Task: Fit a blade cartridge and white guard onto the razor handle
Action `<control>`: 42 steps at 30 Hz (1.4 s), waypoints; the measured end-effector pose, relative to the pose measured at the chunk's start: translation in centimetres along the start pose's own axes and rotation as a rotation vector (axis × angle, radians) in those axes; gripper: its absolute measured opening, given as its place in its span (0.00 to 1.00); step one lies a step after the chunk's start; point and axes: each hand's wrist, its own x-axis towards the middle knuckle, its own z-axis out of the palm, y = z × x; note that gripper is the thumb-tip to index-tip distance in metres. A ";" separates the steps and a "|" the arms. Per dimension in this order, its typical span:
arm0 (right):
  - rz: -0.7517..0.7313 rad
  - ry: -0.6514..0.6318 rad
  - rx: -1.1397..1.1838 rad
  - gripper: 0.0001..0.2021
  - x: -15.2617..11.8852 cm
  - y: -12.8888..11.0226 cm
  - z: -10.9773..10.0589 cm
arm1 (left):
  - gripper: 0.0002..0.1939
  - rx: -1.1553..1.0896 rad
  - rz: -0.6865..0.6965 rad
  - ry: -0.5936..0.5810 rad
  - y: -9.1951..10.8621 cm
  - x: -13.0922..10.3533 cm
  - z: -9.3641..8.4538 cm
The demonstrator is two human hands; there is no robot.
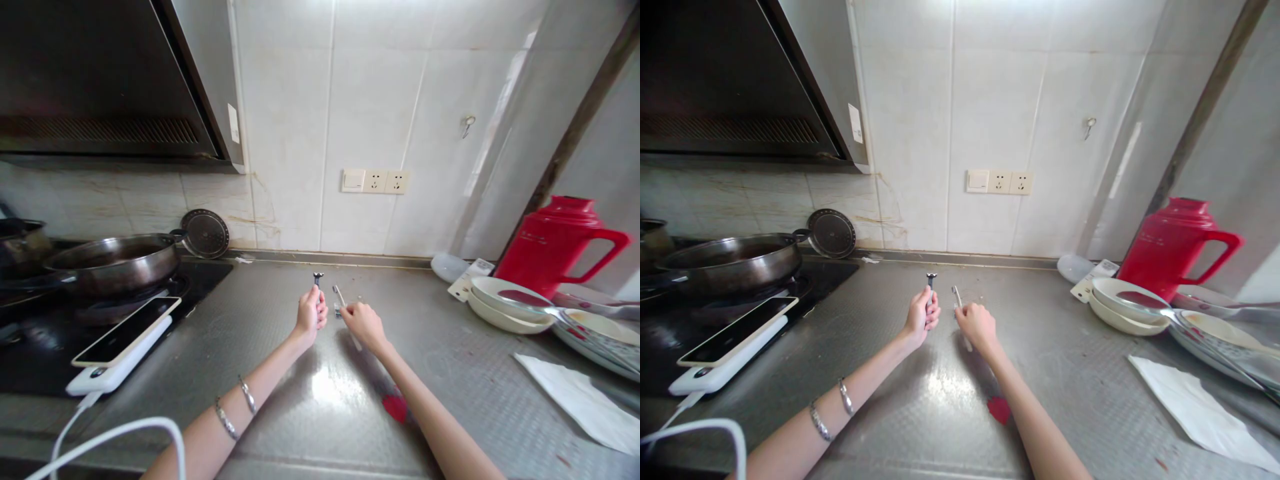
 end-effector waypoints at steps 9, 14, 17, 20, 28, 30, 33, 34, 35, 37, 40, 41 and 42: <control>-0.052 -0.164 -0.132 0.16 -0.9 -2.2 1.6 | 0.22 -0.012 -0.004 0.004 0.2 0.1 0.0; -0.041 -0.154 -0.168 0.16 -1.1 -2.3 2.0 | 0.23 -0.009 0.004 -0.012 -0.1 0.3 -0.3; -0.042 -0.125 -0.161 0.18 -1.1 -2.2 1.7 | 0.22 -0.009 -0.007 -0.024 -0.2 0.6 -0.7; -0.046 -0.082 -0.135 0.19 -0.1 -1.4 0.3 | 0.22 -0.010 -0.026 -0.059 -0.1 0.9 -1.1; -0.339 -0.114 0.014 0.11 5.5 2.7 -1.6 | 0.21 0.001 -0.042 -0.081 -0.1 1.6 -2.4; -0.394 -0.165 0.023 0.10 6.2 3.4 -0.7 | 0.21 0.003 -0.050 -0.074 -0.2 1.8 -2.5; -0.402 -0.188 0.009 0.10 6.3 3.9 0.4 | 0.21 0.005 -0.057 -0.066 -0.4 1.8 -2.7; -0.396 -0.184 -0.004 0.11 6.3 3.9 0.6 | 0.21 0.007 -0.061 -0.066 -0.4 1.9 -2.7; -0.390 -0.178 -0.017 0.11 6.1 4.0 0.7 | 0.21 0.008 -0.063 -0.066 -0.5 1.9 -2.7; -0.386 -0.180 -0.035 0.11 5.8 3.9 0.7 | 0.20 0.011 -0.066 -0.068 -0.6 1.8 -2.8; -0.393 -0.199 -0.037 0.10 5.5 3.7 0.6 | 0.20 0.014 -0.068 -0.069 -0.7 1.8 -2.8; -0.398 -0.201 -0.038 0.10 5.4 3.7 0.5 | 0.20 0.015 -0.069 -0.067 -0.7 1.8 -2.8; -0.405 -0.198 -0.041 0.10 5.4 3.6 0.5 | 0.20 0.015 -0.070 -0.063 -0.7 1.8 -2.8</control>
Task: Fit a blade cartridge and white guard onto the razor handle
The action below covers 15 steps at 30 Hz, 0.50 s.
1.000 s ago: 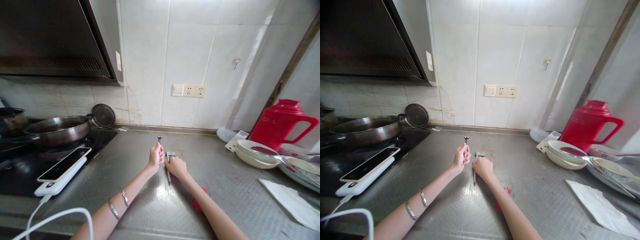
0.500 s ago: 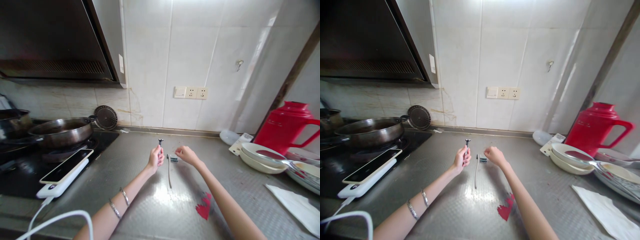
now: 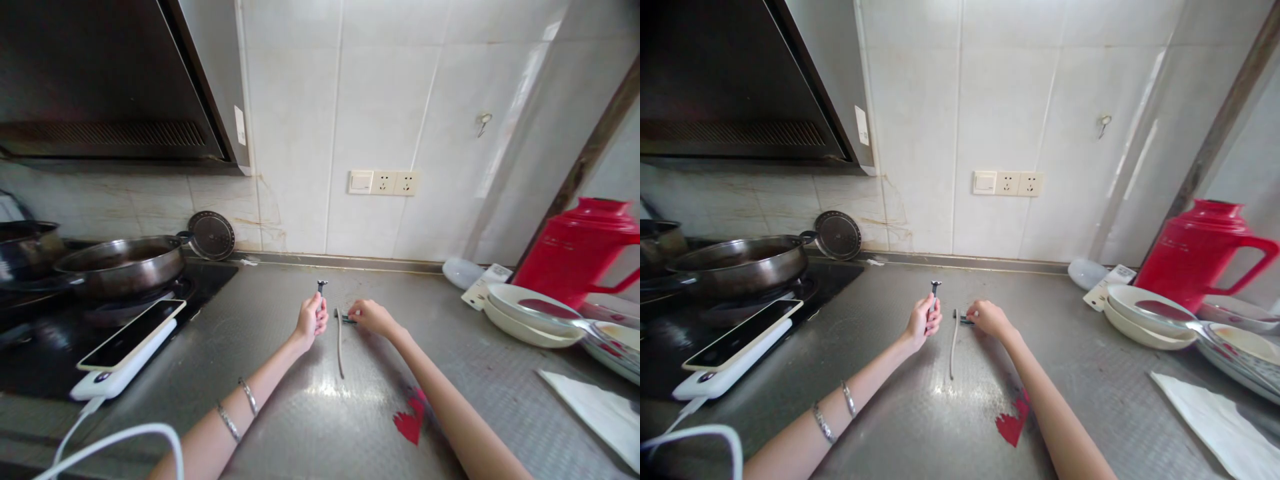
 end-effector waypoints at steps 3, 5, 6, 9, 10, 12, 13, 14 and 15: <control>-0.015 0.024 -0.023 0.10 -0.2 -0.2 0.0 | 0.20 -0.003 -0.008 0.013 -0.1 0.0 0.0; -0.013 0.035 -0.037 0.10 -0.3 -0.3 -0.1 | 0.20 -0.001 -0.012 0.015 -0.1 0.0 0.0; -0.009 0.037 -0.039 0.10 -0.3 -0.4 -0.1 | 0.20 0.000 -0.010 0.014 -0.1 0.0 0.0; -0.003 0.042 -0.033 0.10 -0.5 -0.5 -0.1 | 0.20 0.005 -0.002 0.004 -0.1 0.0 -0.1; -0.004 0.042 -0.031 0.10 -0.5 -0.6 -0.1 | 0.20 0.006 0.000 0.000 -0.1 0.0 -0.1; -0.008 0.045 -0.037 0.11 -0.6 -0.6 -0.1 | 0.20 0.009 0.005 -0.006 -0.1 0.0 0.0; -0.010 0.048 -0.043 0.11 -0.6 -0.6 -0.1 | 0.20 0.011 0.007 -0.007 -0.1 0.0 0.0; -0.014 0.053 -0.050 0.12 -0.7 -0.6 -0.1 | 0.20 0.012 0.008 -0.006 -0.1 0.0 0.0; -0.017 0.058 -0.055 0.13 -0.7 -0.6 -0.1 | 0.20 0.012 0.008 -0.005 -0.1 0.0 0.0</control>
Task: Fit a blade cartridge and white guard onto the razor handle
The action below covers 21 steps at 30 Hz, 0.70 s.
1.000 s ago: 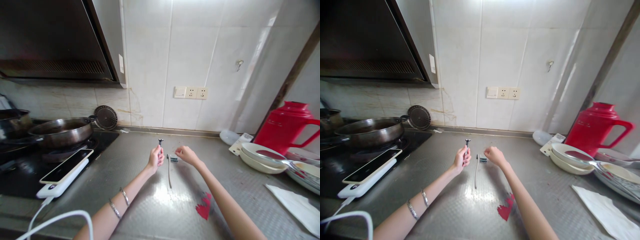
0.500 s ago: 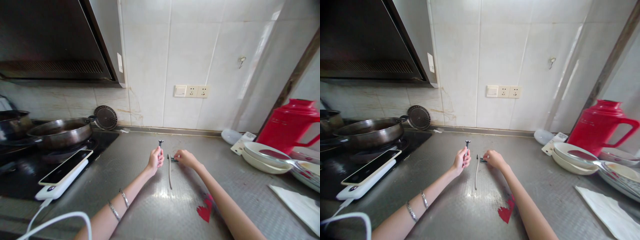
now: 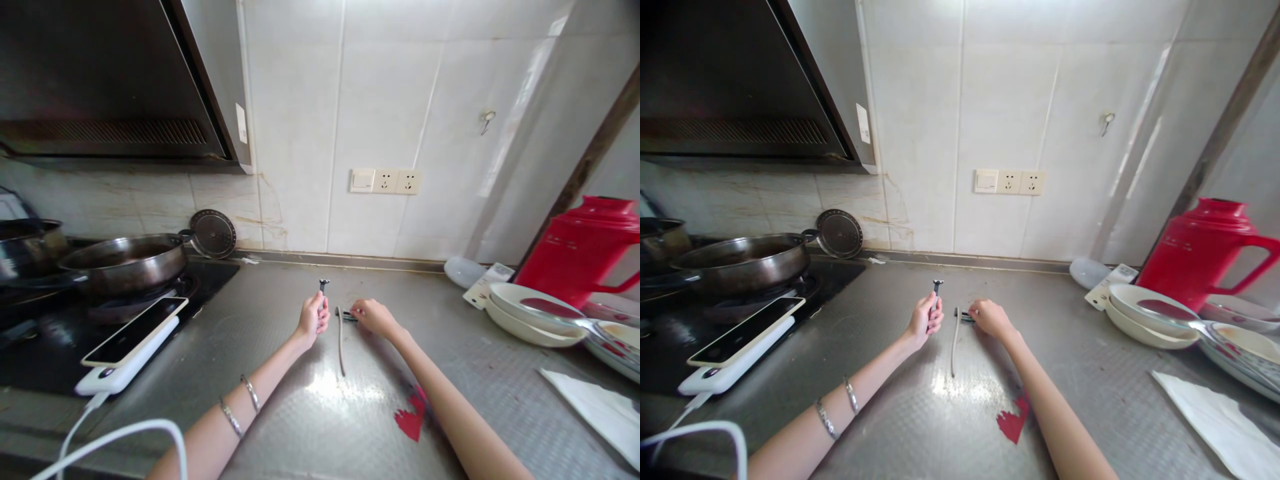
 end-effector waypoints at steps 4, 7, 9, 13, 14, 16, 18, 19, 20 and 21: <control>-0.014 0.005 0.028 0.13 -0.1 0.1 0.1 | 0.21 0.003 -0.001 0.003 0.1 0.0 0.1; -0.019 0.011 0.089 0.12 0.0 0.5 0.4 | 0.20 0.001 0.008 -0.001 0.1 0.0 0.0; -0.019 0.057 0.151 0.12 0.1 0.7 0.6 | 0.20 0.002 0.016 -0.003 0.0 0.0 -0.1; 0.027 0.174 0.400 0.13 0.5 0.9 0.8 | 0.19 0.036 0.059 0.016 -0.4 0.2 -0.4; 0.046 0.185 0.483 0.14 0.6 0.9 0.9 | 0.18 0.051 0.077 0.026 -0.6 0.3 -0.5; 0.080 0.199 0.634 0.14 0.9 0.7 1.0 | 0.18 0.083 0.115 0.043 -0.9 0.5 -0.6; 0.107 0.226 0.732 0.15 1.2 0.6 1.1 | 0.17 0.113 0.154 0.053 -1.1 0.7 -0.7; 0.117 0.242 0.761 0.15 1.3 0.6 1.2 | 0.16 0.130 0.172 0.054 -1.2 0.8 -0.8; 0.124 0.258 0.781 0.15 1.5 0.6 1.3 | 0.16 0.145 0.188 0.053 -1.3 0.9 -0.8; 0.131 0.269 0.800 0.15 1.6 0.5 1.4 | 0.15 0.160 0.203 0.052 -1.4 0.9 -0.8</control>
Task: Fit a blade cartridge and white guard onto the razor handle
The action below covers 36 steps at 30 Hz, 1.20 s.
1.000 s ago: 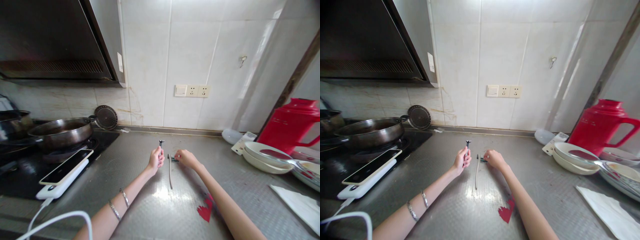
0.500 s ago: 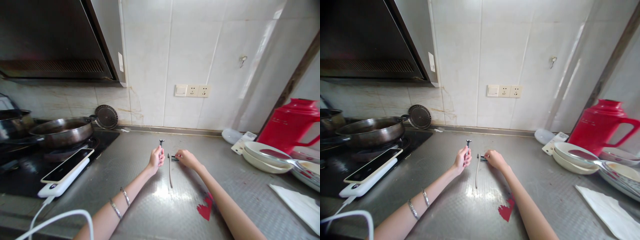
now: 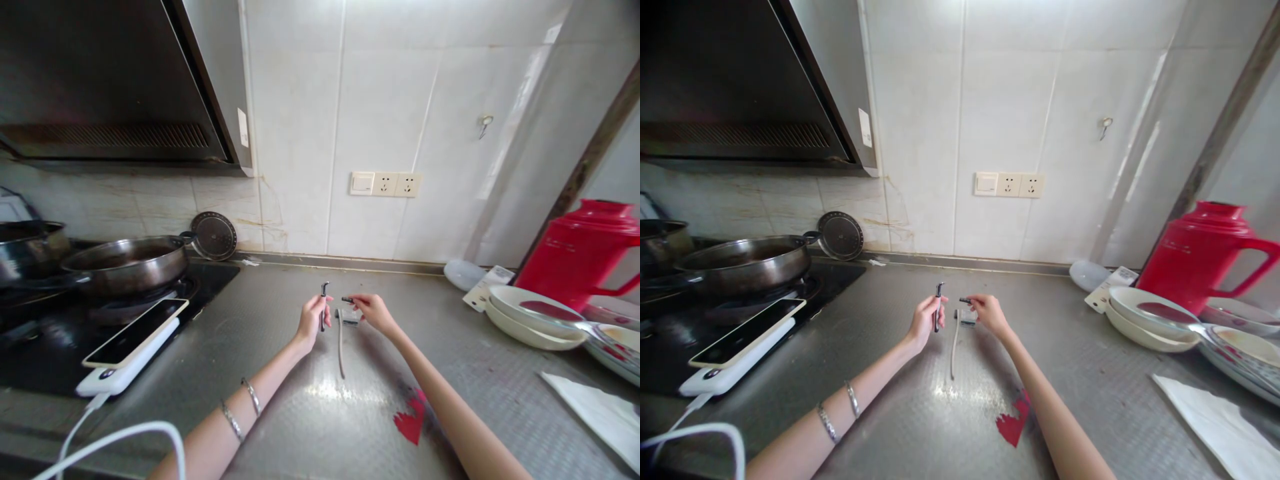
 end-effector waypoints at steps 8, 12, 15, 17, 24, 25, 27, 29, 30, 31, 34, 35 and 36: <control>0.000 0.049 0.243 0.14 0.0 -1.8 -0.2 | 0.13 0.156 -0.057 -0.046 0.3 -0.9 0.8; -0.037 0.050 0.296 0.14 -0.2 -3.3 -0.8 | 0.12 0.193 -0.097 -0.083 0.3 -1.2 1.2; -0.100 0.049 0.289 0.14 -0.4 -4.1 -0.9 | 0.12 0.186 -0.092 -0.092 0.1 -1.1 1.2; -0.130 0.042 0.283 0.14 -0.5 -4.5 -0.9 | 0.12 0.174 -0.083 -0.089 0.0 -1.0 1.1; -0.157 0.020 0.268 0.13 -0.7 -5.3 -0.6 | 0.12 0.181 -0.080 -0.065 0.1 -1.0 1.2; -0.161 0.026 0.266 0.13 -0.7 -5.3 -0.6 | 0.12 0.185 -0.081 -0.062 0.2 -1.1 1.2; -0.169 0.035 0.257 0.13 -0.8 -5.3 -0.6 | 0.12 0.190 -0.081 -0.060 0.3 -1.1 1.3; -0.171 0.040 0.249 0.13 -0.8 -5.3 -0.6 | 0.13 0.192 -0.078 -0.060 0.4 -1.1 1.3; -0.173 0.038 0.246 0.13 -0.8 -5.3 -0.6 | 0.13 0.193 -0.076 -0.060 0.5 -1.2 1.3; -0.176 0.033 0.242 0.13 -0.8 -5.2 -0.6 | 0.13 0.193 -0.076 -0.061 0.5 -1.2 1.3; -0.182 0.021 0.235 0.13 -0.7 -5.2 -0.6 | 0.13 0.193 -0.079 -0.057 0.6 -1.2 1.3; -0.183 0.018 0.233 0.13 -0.7 -5.2 -0.6 | 0.13 0.193 -0.081 -0.057 0.6 -1.2 1.3; -0.181 0.017 0.232 0.13 -0.7 -5.2 -0.6 | 0.13 0.195 -0.082 -0.056 0.6 -1.2 1.3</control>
